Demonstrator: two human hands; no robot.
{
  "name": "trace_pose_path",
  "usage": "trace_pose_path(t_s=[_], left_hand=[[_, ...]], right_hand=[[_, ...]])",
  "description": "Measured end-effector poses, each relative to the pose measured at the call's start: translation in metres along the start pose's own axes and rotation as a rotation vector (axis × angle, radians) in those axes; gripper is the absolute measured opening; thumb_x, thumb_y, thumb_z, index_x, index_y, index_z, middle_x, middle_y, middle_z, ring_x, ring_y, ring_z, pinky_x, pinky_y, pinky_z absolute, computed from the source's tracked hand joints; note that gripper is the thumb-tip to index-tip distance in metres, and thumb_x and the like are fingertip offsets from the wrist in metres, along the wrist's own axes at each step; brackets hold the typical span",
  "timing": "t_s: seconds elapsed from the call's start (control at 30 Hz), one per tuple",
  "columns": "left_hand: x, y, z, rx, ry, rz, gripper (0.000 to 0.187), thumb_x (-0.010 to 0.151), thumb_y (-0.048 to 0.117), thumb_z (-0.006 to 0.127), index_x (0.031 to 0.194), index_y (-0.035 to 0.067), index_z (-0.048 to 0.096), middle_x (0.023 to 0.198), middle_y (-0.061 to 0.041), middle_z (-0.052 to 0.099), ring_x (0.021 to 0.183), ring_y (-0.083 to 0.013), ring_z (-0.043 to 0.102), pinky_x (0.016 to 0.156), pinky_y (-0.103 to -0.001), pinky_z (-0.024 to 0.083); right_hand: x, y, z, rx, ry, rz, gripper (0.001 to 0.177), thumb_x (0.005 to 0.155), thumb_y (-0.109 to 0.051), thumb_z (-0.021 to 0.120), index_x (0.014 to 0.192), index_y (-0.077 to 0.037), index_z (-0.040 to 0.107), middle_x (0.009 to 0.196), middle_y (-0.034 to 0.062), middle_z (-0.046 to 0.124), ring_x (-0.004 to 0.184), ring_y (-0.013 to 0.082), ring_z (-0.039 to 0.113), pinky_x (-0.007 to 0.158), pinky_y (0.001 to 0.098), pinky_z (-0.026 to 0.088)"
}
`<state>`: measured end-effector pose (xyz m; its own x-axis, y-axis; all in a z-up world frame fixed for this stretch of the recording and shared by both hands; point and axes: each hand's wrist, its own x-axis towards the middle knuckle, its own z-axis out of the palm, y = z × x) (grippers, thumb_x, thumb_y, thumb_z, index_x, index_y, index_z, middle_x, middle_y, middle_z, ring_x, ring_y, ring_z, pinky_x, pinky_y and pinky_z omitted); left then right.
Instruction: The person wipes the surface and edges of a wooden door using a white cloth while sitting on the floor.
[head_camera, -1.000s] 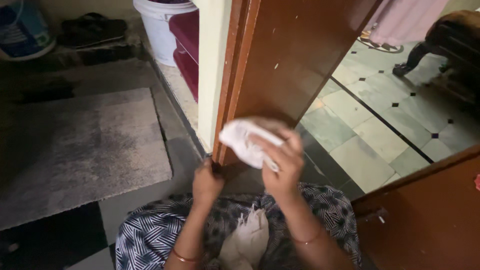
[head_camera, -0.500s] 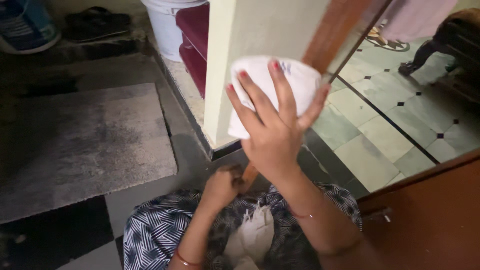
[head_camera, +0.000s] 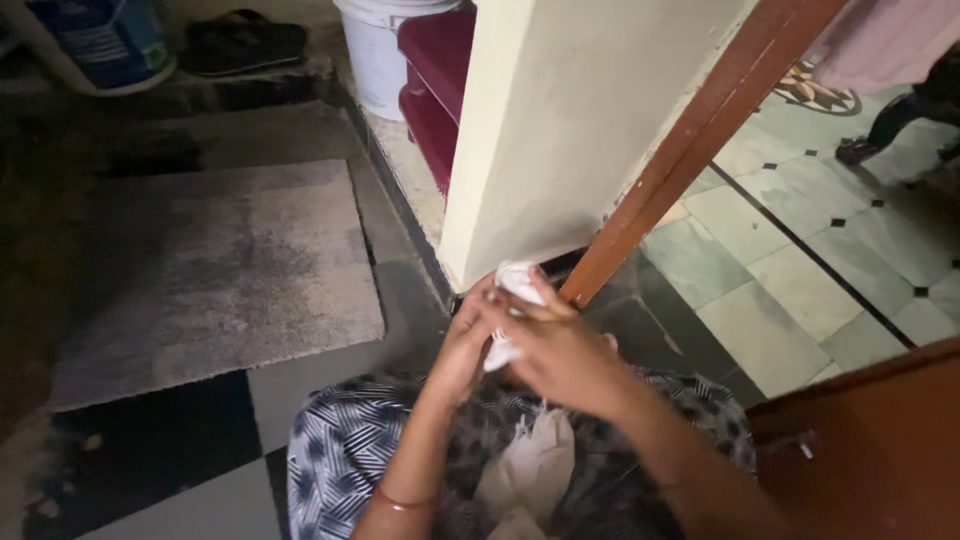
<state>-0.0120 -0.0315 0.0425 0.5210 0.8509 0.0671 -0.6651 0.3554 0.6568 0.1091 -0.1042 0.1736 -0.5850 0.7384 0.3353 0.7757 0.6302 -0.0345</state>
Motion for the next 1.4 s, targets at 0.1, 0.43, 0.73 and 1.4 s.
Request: trace_pose_path(t_s=[0.1,0.43,0.73,1.4], left_hand=[[0.003,0.013,0.000,0.264,-0.014,0.062,0.058,0.087,0.001,0.065,0.144,0.006,0.053,0.129,-0.012,0.064,0.111,-0.0201,0.062,0.093,-0.031,0.053],[0.031,-0.043,-0.010,0.661,-0.044,0.116,0.039,0.076,0.004,0.059,0.110,0.003,0.077,0.095,-0.011,0.077,0.084,-0.0246,0.072,0.076,-0.033,0.056],[-0.016,-0.034,0.033,0.953,0.033,0.208,0.040,0.076,0.010,0.064,0.115,0.009,0.077,0.105,-0.016,0.074,0.091,-0.0290,0.071,0.080,-0.035,0.053],[0.027,-0.196,-0.004,0.402,-0.617,0.220,0.042,0.095,0.006,0.064,0.136,0.001,0.064,0.135,-0.015,0.066,0.124,-0.0239,0.060,0.108,-0.034,0.045]], right_hand=[[-0.054,0.019,-0.036,-0.002,0.439,0.053,0.034,0.092,-0.005,0.071,0.125,-0.006,0.068,0.122,0.0108,0.074,0.107,0.0247,0.075,0.092,0.0365,0.062],[-0.289,0.165,-0.125,-1.477,-0.690,0.940,0.027,0.098,-0.038,0.054,0.109,-0.031,0.078,0.122,-0.0061,0.072,0.144,0.0208,0.048,0.130,0.0642,0.004],[-0.252,0.093,-0.126,-1.254,-0.693,0.795,0.031,0.087,-0.053,0.065,0.096,-0.026,0.077,0.098,-0.0033,0.075,0.111,0.0194,0.063,0.103,0.0394,0.040],[-0.108,-0.077,-0.185,-0.265,0.843,0.589,0.077,0.108,-0.012,0.072,0.161,0.003,0.019,0.157,0.0264,0.043,0.141,0.0335,0.053,0.106,0.0404,0.056]])
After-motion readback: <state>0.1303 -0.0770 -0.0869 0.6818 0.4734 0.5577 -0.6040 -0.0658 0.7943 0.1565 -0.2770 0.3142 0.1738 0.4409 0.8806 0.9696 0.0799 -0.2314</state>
